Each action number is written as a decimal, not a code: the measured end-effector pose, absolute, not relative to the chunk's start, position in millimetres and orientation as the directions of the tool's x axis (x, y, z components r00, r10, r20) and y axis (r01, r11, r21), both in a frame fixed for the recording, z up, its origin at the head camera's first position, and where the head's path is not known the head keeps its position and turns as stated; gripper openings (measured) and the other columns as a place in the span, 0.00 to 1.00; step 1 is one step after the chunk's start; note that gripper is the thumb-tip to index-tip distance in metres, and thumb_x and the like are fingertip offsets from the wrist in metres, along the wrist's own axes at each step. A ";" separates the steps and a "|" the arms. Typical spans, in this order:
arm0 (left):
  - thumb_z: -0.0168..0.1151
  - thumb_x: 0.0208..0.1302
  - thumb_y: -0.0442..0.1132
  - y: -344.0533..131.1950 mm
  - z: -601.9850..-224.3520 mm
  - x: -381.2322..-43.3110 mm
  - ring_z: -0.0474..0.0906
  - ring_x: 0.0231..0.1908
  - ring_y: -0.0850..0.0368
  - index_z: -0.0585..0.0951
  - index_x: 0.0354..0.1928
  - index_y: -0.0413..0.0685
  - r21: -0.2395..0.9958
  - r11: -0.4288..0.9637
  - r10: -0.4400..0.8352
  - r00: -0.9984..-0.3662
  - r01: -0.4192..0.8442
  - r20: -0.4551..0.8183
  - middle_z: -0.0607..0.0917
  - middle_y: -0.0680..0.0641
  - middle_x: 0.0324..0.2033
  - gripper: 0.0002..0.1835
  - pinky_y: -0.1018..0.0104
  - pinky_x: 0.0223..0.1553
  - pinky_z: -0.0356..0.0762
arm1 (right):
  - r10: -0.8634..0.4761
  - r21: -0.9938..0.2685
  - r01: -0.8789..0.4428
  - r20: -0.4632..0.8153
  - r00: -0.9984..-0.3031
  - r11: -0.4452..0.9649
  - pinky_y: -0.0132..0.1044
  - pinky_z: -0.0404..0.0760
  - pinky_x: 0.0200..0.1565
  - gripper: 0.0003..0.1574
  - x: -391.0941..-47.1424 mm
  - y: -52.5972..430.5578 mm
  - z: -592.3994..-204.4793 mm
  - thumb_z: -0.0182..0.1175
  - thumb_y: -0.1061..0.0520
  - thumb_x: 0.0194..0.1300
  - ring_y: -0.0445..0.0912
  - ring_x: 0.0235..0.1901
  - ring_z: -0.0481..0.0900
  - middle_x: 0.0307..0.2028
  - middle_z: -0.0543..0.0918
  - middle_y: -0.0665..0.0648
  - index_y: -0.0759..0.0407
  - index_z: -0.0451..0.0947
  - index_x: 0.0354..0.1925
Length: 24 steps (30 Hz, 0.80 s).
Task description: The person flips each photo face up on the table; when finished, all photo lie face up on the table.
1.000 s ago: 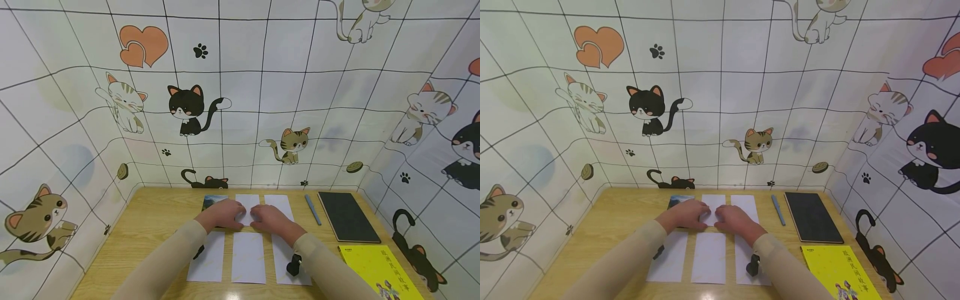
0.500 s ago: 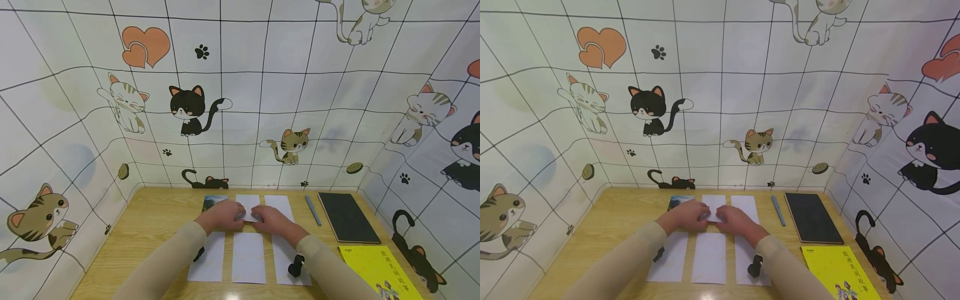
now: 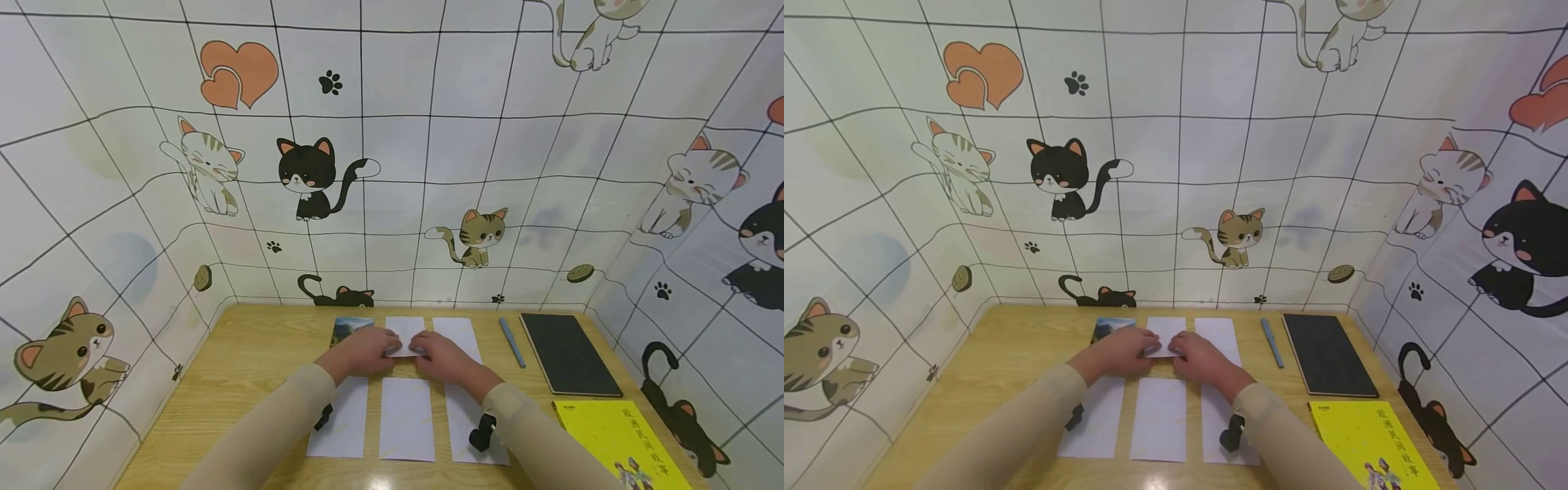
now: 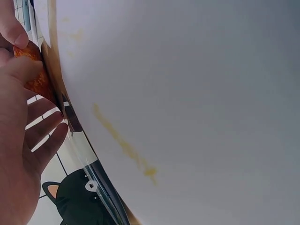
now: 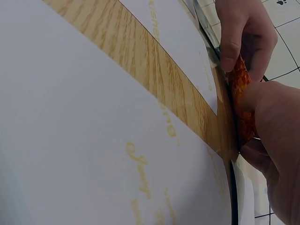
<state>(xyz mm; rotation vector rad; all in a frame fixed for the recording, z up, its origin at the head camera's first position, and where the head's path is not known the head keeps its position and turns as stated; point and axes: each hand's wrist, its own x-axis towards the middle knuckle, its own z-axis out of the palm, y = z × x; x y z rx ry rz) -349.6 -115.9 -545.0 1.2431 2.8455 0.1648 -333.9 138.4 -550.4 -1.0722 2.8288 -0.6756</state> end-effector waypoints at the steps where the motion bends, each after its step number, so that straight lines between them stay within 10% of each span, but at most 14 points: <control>1: 0.66 0.78 0.48 -116.0 -545.2 -349.6 0.85 0.58 0.56 0.88 0.63 0.55 0.116 0.678 0.730 -0.684 0.726 0.014 0.88 0.53 0.58 0.17 0.58 0.63 0.82 | -0.640 -0.412 -0.622 0.113 -0.760 0.666 0.57 0.80 0.67 0.18 -333.7 138.4 -550.0 0.63 0.61 0.77 0.58 0.65 0.82 0.63 0.84 0.62 0.62 0.85 0.61; 24: 0.65 0.78 0.34 -117.8 -545.8 -357.6 0.86 0.48 0.62 0.92 0.54 0.55 0.405 0.647 0.672 -0.734 0.646 0.097 0.92 0.57 0.49 0.12 0.58 0.57 0.85 | -0.551 -0.532 -0.597 0.265 -0.791 0.601 0.48 0.88 0.53 0.11 -330.6 136.6 -550.8 0.63 0.61 0.79 0.48 0.50 0.90 0.48 0.93 0.52 0.56 0.93 0.49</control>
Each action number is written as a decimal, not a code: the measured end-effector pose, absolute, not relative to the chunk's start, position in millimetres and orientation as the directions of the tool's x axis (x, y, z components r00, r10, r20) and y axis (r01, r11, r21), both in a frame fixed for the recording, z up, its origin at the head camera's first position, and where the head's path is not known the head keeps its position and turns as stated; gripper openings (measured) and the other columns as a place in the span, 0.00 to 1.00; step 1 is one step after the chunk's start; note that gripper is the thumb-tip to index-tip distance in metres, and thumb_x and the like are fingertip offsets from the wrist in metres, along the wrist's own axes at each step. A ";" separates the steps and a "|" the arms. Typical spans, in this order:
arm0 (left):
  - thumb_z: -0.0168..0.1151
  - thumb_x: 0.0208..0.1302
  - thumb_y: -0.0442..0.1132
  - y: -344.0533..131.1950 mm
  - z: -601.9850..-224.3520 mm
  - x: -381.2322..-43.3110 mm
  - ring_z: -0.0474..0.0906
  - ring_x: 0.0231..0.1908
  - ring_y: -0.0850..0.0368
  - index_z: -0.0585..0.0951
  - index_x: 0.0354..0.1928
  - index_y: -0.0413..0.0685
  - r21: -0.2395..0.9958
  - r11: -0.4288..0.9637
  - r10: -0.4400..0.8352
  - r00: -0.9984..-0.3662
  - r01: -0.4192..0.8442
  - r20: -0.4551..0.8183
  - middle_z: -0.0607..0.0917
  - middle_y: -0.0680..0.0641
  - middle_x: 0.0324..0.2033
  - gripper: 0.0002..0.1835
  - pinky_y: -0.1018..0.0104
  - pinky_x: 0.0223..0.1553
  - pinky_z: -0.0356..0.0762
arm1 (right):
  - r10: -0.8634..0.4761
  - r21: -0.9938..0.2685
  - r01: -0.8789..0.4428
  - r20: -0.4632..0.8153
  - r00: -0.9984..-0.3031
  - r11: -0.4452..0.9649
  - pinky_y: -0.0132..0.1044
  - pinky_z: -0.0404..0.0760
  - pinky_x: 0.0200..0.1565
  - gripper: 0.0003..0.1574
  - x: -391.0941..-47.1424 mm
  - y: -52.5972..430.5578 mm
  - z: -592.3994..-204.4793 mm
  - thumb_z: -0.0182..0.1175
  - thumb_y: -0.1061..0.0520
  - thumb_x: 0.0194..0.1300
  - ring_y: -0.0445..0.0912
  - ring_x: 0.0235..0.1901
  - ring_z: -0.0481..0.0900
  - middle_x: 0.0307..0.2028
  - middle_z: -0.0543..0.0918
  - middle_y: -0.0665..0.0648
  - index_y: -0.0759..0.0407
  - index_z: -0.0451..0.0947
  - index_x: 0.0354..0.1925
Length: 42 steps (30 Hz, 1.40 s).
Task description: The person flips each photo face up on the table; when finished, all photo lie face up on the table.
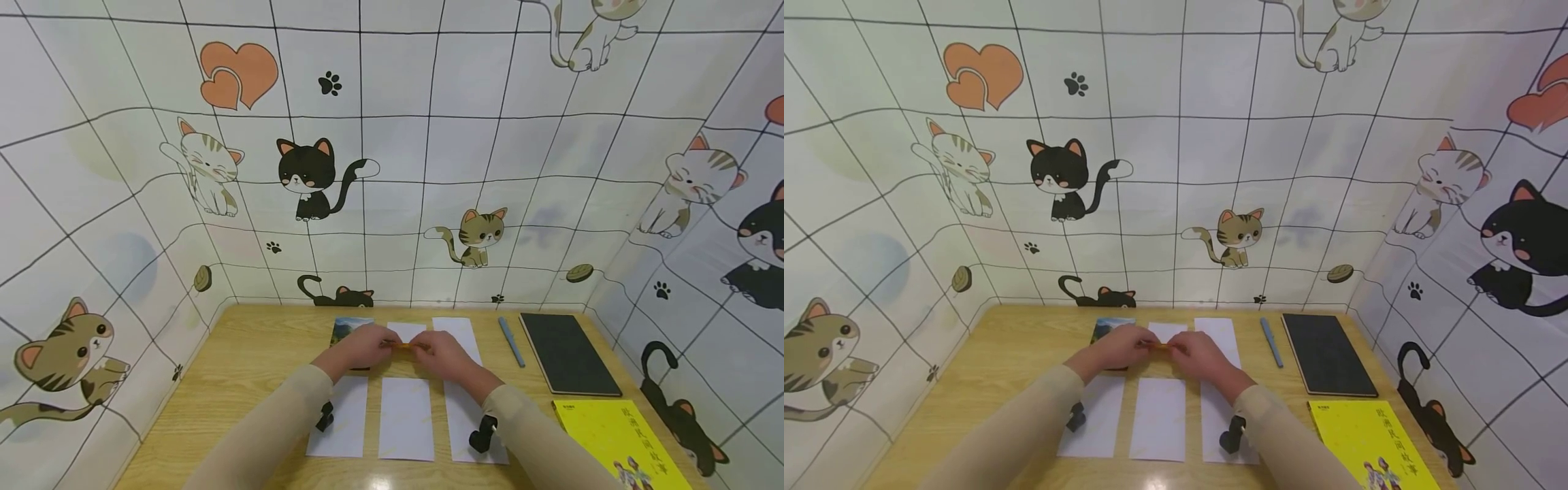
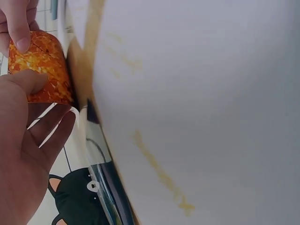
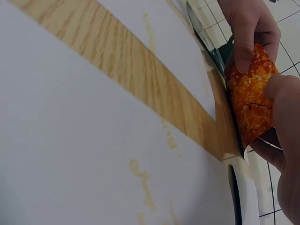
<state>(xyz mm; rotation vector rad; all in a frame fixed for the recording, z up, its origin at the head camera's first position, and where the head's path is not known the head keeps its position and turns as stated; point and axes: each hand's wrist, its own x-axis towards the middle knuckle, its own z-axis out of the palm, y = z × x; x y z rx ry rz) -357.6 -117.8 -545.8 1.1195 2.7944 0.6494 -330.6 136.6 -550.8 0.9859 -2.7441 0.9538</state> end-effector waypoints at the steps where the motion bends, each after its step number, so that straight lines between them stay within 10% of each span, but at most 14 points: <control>1: 0.65 0.79 0.34 -117.7 -545.6 -358.8 0.85 0.45 0.62 0.92 0.53 0.55 0.428 0.644 0.663 -0.742 0.634 0.101 0.92 0.58 0.47 0.11 0.59 0.54 0.85 | -0.532 -0.556 -0.580 0.268 -0.803 0.595 0.47 0.88 0.52 0.10 -331.5 136.3 -550.6 0.64 0.60 0.80 0.47 0.48 0.90 0.47 0.93 0.51 0.54 0.93 0.48; 33: 0.65 0.84 0.45 -120.1 -520.0 -359.4 0.85 0.48 0.59 0.89 0.59 0.52 0.813 0.437 0.485 -0.862 0.385 0.148 0.89 0.56 0.49 0.11 0.61 0.51 0.87 | -0.332 -0.732 -0.480 0.355 -0.874 0.483 0.35 0.85 0.34 0.05 -339.9 134.0 -513.0 0.72 0.57 0.77 0.44 0.35 0.83 0.40 0.91 0.48 0.52 0.90 0.49; 42: 0.63 0.85 0.43 -119.1 -512.9 -354.8 0.87 0.47 0.54 0.87 0.61 0.47 0.879 0.348 0.457 -0.878 0.326 0.145 0.90 0.51 0.49 0.13 0.42 0.55 0.87 | -0.330 -0.740 -0.483 0.361 -0.872 0.467 0.35 0.84 0.37 0.09 -343.7 133.2 -508.7 0.71 0.54 0.79 0.43 0.34 0.85 0.42 0.92 0.48 0.52 0.91 0.54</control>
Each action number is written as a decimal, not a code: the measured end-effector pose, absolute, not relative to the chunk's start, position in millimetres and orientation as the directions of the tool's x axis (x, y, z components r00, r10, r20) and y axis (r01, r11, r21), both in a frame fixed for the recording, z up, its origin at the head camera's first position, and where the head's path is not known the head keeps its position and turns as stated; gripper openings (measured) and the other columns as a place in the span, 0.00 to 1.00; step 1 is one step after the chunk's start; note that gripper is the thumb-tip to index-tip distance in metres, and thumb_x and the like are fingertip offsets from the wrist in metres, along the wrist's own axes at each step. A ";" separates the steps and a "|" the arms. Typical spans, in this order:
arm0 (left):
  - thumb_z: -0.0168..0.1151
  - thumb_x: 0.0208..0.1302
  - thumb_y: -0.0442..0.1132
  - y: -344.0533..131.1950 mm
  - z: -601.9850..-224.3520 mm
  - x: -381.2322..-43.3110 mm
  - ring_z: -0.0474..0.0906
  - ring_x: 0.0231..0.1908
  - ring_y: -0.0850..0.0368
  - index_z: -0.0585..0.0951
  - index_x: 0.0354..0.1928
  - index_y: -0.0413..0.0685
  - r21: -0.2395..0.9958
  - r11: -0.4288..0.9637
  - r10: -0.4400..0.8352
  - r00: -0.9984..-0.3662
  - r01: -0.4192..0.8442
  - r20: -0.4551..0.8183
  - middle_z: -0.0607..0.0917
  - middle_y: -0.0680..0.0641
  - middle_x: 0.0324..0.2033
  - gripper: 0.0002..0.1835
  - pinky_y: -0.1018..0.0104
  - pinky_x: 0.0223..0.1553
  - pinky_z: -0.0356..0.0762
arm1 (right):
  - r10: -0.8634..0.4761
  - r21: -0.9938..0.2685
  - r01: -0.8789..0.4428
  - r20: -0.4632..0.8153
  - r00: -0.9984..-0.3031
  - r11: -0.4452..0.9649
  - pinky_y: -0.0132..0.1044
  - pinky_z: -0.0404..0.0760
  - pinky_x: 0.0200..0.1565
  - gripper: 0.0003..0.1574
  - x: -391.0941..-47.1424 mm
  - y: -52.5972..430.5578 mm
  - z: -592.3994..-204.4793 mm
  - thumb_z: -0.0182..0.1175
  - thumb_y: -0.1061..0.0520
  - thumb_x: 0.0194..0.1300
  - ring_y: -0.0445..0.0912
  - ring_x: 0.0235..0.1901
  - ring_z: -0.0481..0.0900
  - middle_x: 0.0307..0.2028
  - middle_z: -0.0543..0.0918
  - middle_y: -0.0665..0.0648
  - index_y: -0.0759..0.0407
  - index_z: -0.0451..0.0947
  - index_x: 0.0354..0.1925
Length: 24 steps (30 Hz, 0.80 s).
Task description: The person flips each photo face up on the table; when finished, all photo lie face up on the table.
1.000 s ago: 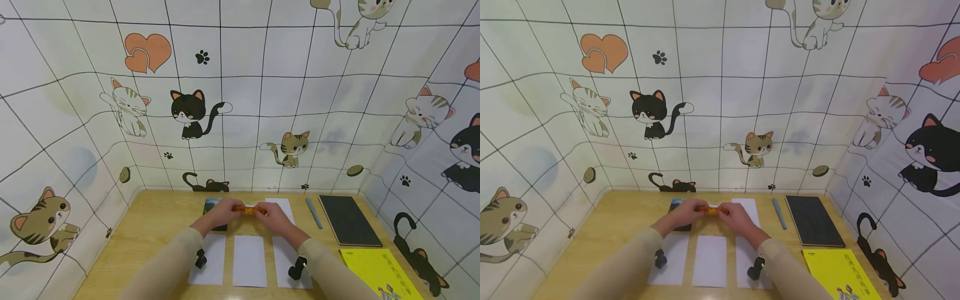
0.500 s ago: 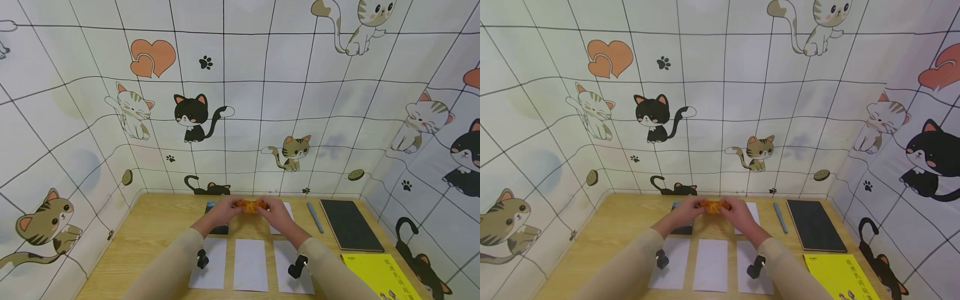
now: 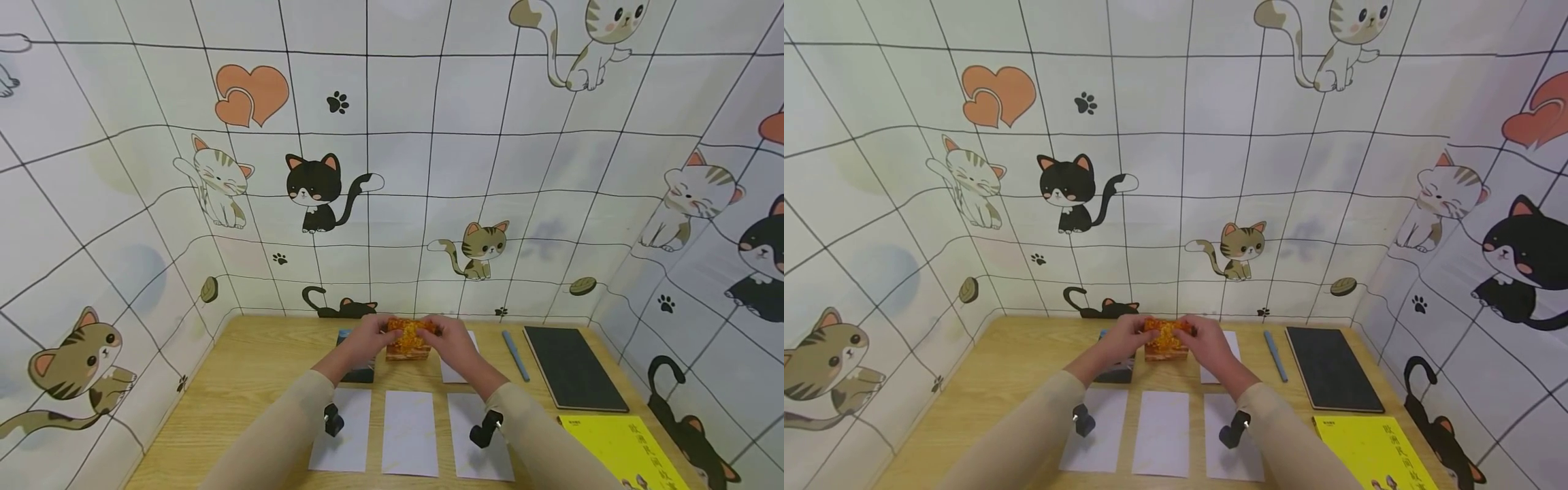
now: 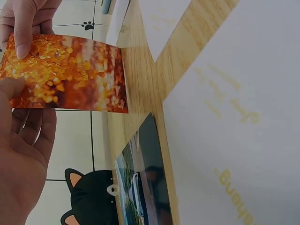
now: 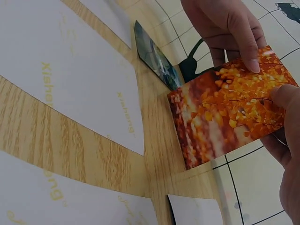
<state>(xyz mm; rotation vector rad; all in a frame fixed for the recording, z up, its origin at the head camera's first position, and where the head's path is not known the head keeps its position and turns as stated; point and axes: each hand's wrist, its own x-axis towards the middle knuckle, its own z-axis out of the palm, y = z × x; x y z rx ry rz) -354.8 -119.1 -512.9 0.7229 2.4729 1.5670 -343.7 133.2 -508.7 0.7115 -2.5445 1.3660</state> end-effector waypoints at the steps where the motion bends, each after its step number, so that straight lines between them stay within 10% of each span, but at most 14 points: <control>1: 0.63 0.85 0.43 -118.9 -512.0 -353.8 0.87 0.47 0.54 0.87 0.62 0.47 0.884 0.341 0.453 -0.880 0.319 0.143 0.90 0.51 0.49 0.13 0.43 0.55 0.87 | -0.329 -0.739 -0.482 0.360 -0.873 0.471 0.35 0.84 0.36 0.10 -343.8 133.0 -507.8 0.71 0.54 0.79 0.44 0.33 0.84 0.40 0.92 0.48 0.52 0.91 0.54; 9: 0.60 0.87 0.42 -118.2 -510.1 -349.6 0.86 0.48 0.54 0.85 0.64 0.47 0.902 0.309 0.450 -0.882 0.303 0.142 0.89 0.50 0.51 0.14 0.52 0.53 0.89 | -0.292 -0.767 -0.448 0.346 -0.891 0.459 0.38 0.83 0.35 0.13 -341.7 132.0 -501.0 0.71 0.51 0.78 0.45 0.32 0.81 0.35 0.90 0.48 0.53 0.90 0.55; 16: 0.62 0.86 0.46 -119.1 -512.1 -349.1 0.87 0.46 0.53 0.85 0.65 0.47 0.918 0.265 0.457 -0.877 0.294 0.149 0.90 0.49 0.49 0.16 0.40 0.53 0.88 | -0.278 -0.809 -0.419 0.327 -0.903 0.412 0.38 0.83 0.35 0.12 -340.7 132.6 -500.0 0.71 0.51 0.79 0.48 0.33 0.84 0.34 0.91 0.49 0.53 0.89 0.55; 24: 0.64 0.84 0.41 -117.1 -515.1 -345.7 0.89 0.49 0.51 0.80 0.71 0.47 0.950 0.202 0.440 -0.888 0.239 0.129 0.89 0.44 0.57 0.19 0.54 0.47 0.91 | -0.212 -0.874 -0.348 0.290 -0.933 0.338 0.37 0.83 0.36 0.16 -343.8 132.3 -499.7 0.72 0.53 0.78 0.49 0.33 0.82 0.34 0.88 0.53 0.56 0.86 0.59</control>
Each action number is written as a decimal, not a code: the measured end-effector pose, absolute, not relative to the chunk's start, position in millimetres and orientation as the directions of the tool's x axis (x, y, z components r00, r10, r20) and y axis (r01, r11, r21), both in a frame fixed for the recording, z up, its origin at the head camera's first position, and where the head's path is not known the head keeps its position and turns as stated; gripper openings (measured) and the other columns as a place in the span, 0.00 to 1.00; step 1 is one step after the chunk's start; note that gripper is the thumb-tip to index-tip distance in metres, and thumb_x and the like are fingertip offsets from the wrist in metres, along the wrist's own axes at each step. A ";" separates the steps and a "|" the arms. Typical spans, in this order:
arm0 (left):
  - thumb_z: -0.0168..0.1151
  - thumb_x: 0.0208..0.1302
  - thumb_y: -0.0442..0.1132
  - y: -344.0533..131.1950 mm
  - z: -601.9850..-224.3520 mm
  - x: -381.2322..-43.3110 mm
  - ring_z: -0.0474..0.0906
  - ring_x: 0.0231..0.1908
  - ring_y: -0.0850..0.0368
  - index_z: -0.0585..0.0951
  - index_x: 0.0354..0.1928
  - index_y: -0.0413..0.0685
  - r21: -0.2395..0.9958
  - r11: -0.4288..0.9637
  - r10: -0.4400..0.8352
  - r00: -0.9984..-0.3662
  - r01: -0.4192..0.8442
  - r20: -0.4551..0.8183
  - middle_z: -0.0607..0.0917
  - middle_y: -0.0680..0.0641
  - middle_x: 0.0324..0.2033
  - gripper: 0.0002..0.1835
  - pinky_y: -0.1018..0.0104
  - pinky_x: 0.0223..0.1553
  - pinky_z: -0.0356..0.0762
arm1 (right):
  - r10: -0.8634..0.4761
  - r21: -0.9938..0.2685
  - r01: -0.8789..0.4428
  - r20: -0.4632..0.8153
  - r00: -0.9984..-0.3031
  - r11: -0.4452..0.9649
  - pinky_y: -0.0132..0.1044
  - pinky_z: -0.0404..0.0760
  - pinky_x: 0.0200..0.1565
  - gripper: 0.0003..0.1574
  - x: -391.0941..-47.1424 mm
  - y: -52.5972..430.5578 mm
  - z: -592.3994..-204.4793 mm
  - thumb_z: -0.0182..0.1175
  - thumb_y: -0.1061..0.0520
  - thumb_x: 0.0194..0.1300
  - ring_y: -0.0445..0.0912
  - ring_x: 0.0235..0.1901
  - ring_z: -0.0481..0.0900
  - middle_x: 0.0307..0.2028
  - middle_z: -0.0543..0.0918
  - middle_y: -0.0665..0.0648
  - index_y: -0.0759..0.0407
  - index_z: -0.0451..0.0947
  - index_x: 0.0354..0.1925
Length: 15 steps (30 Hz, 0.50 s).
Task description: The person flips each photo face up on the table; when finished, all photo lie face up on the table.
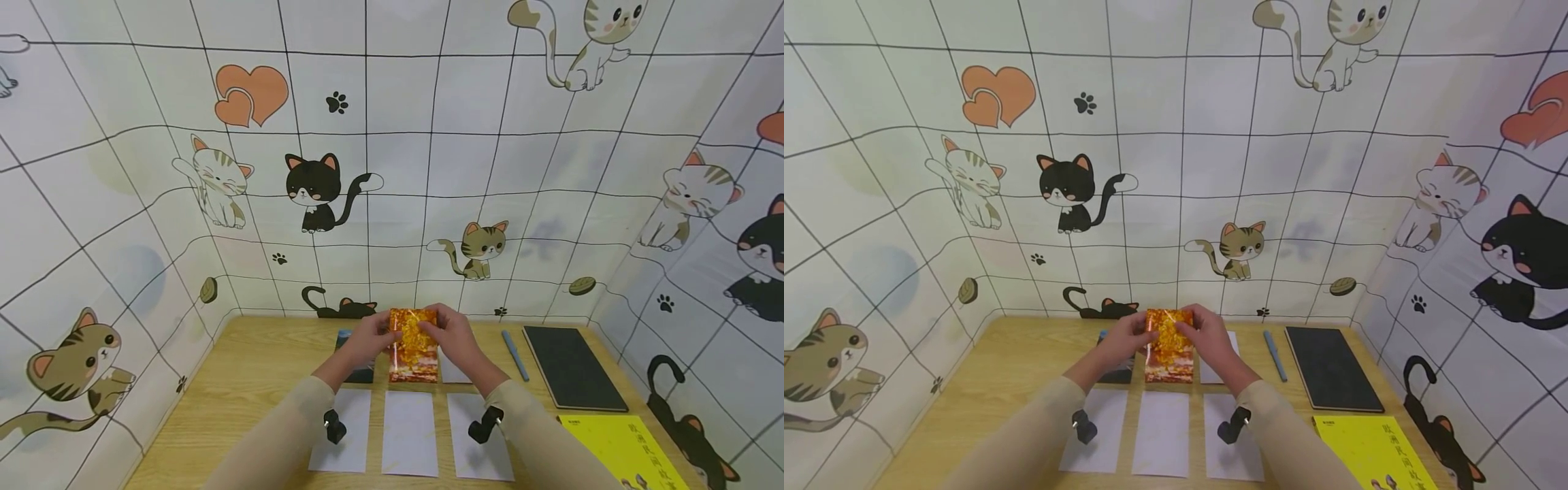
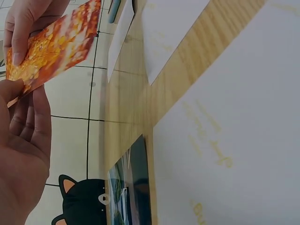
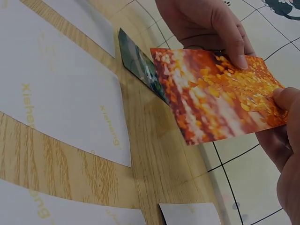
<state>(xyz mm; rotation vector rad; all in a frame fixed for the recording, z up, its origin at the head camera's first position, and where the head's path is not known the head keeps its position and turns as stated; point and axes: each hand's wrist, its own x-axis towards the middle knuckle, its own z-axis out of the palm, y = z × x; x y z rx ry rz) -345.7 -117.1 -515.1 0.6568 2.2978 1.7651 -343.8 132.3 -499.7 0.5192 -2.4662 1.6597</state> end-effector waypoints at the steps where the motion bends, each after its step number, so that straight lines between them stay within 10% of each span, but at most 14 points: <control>1: 0.65 0.84 0.40 -116.8 -515.6 -345.0 0.89 0.48 0.51 0.79 0.71 0.46 0.953 0.196 0.436 -0.891 0.232 0.128 0.88 0.44 0.57 0.20 0.54 0.46 0.91 | -0.203 -0.881 -0.340 0.286 -0.936 0.328 0.37 0.83 0.36 0.17 -344.0 131.8 -499.5 0.71 0.53 0.78 0.49 0.33 0.81 0.35 0.88 0.54 0.56 0.85 0.60; 15: 0.67 0.78 0.30 -119.2 -523.5 -337.1 0.89 0.44 0.48 0.55 0.89 0.57 0.979 0.092 0.423 -0.898 0.179 0.124 0.79 0.39 0.55 0.46 0.51 0.43 0.92 | -0.120 -0.922 -0.278 0.254 -0.960 0.270 0.36 0.88 0.42 0.21 -354.8 131.7 -503.6 0.71 0.56 0.79 0.51 0.45 0.90 0.55 0.91 0.59 0.57 0.83 0.66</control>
